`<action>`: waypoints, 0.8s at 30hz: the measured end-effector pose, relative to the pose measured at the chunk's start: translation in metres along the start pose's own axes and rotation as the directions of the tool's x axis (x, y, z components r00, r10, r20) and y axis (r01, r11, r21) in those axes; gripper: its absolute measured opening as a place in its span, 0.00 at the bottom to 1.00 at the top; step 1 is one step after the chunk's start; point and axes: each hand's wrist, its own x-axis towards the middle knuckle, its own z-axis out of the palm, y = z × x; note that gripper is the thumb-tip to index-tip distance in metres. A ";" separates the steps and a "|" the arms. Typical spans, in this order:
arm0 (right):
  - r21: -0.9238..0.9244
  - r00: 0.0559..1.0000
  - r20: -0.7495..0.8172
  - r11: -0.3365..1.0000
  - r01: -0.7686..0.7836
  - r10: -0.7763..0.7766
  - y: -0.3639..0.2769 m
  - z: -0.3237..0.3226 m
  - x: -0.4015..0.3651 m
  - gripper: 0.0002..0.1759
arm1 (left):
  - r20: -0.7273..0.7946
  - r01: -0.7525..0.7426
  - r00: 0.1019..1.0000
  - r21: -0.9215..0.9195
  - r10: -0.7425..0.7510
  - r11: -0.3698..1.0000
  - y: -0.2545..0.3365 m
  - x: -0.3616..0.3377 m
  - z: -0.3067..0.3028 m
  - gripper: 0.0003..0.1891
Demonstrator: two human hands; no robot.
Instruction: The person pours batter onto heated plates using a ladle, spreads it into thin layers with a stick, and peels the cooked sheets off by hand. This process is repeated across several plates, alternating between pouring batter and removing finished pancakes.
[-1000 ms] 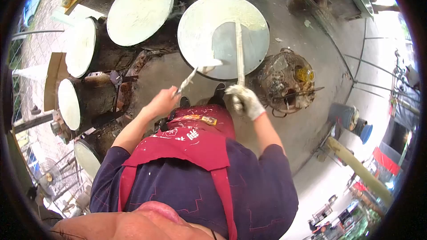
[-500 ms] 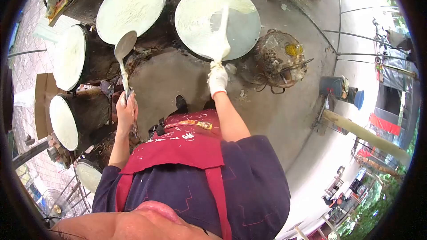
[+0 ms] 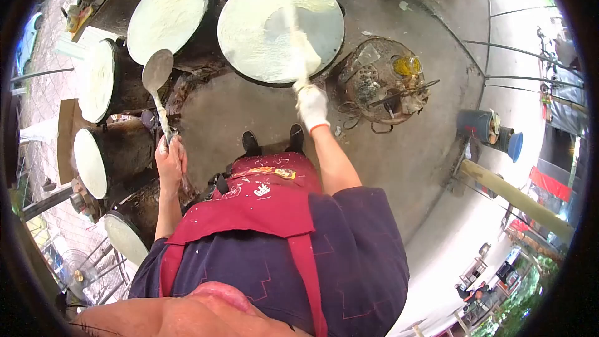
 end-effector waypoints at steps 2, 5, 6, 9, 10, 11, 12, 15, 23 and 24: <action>-0.195 0.978 0.136 0.964 0.181 -0.157 0.028 0.003 -0.015 0.22 | 0.003 -0.003 1.000 0.008 0.003 1.000 0.014 -0.008 0.030 0.08; -0.480 0.992 0.123 0.877 0.023 0.041 0.018 -0.047 -0.004 0.26 | 0.042 -0.014 0.999 0.000 0.014 1.000 0.030 -0.012 0.071 0.07; -0.440 0.999 0.042 0.897 0.034 -0.017 0.034 -0.060 0.017 0.24 | 0.050 -0.015 0.999 0.014 0.015 1.000 0.033 -0.012 0.083 0.06; -0.365 0.978 -0.035 0.913 0.181 -0.208 0.048 -0.089 0.087 0.24 | 0.112 -0.027 0.993 0.035 0.023 0.999 0.038 -0.003 0.118 0.05; -0.245 0.982 0.034 0.951 0.186 -0.183 0.031 -0.097 0.081 0.24 | 0.128 -0.018 0.992 0.051 0.012 0.999 0.041 0.000 0.129 0.04; -0.121 0.981 0.101 0.976 0.180 -0.168 0.012 -0.102 0.073 0.23 | 0.141 -0.024 0.990 0.076 0.013 0.997 0.042 0.003 0.140 0.05; 0.016 0.986 0.161 0.999 0.044 -0.046 0.026 -0.093 0.063 0.23 | 0.156 -0.034 0.988 0.099 0.018 0.995 0.043 0.008 0.150 0.06; -0.300 0.946 0.172 0.900 0.317 -0.276 0.091 -0.082 0.037 0.26 | 0.198 -0.036 0.980 0.115 0.013 0.993 0.045 0.022 0.173 0.06; -0.645 0.970 0.043 0.736 0.208 -0.237 0.004 -0.139 0.207 0.31 | 0.206 0.047 0.975 0.152 -0.078 0.987 0.037 0.039 0.201 0.05; -0.657 0.964 0.016 0.724 0.211 -0.266 -0.011 -0.138 0.229 0.31 | 0.199 0.044 0.977 0.165 -0.077 0.985 0.033 0.042 0.204 0.05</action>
